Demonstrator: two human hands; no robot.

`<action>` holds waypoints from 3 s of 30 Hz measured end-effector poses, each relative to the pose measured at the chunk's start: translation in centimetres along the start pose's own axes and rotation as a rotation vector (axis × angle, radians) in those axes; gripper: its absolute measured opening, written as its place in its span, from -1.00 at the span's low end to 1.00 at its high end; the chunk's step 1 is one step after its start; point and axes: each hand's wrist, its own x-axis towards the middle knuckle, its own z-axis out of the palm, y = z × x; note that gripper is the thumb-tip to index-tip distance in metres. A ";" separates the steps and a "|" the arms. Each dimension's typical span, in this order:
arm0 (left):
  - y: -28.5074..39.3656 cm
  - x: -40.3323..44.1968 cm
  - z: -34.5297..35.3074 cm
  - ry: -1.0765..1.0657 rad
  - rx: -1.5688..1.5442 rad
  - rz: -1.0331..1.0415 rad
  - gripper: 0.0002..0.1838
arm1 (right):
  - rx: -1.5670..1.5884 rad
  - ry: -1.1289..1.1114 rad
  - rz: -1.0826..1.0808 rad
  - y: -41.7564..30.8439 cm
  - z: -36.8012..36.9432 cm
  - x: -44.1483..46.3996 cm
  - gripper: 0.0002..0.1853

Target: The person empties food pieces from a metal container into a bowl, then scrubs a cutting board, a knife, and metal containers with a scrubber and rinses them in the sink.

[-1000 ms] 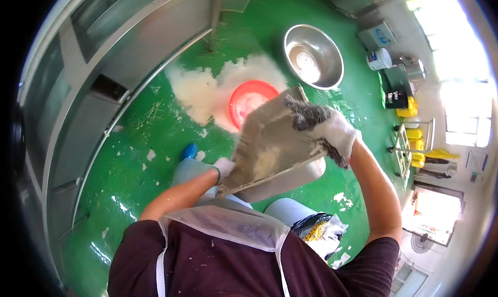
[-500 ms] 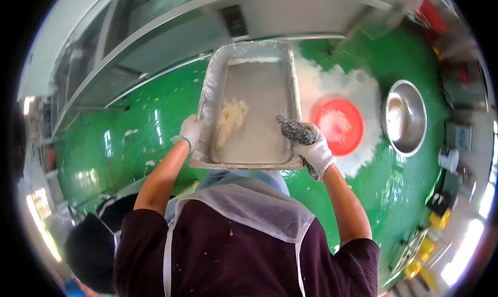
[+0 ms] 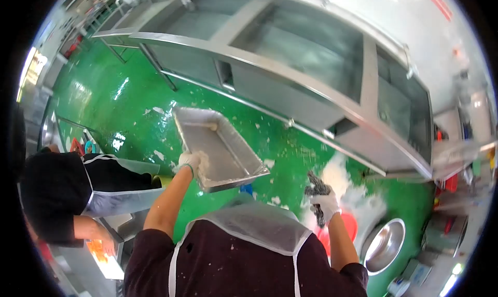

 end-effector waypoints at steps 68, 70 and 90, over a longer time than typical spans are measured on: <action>100.7 89.8 -72.6 -0.115 -0.391 0.280 -0.78 | -0.254 -0.452 -0.566 -40.5 142.5 53.0 -0.44; 103.5 96.0 -73.7 -0.115 -0.407 0.255 -0.74 | -0.169 -0.423 -0.527 -40.2 145.8 54.4 -0.42; 113.8 145.6 -77.7 -0.705 -0.040 -0.057 -0.82 | -0.154 -0.399 -0.687 -49.7 176.7 57.3 -0.40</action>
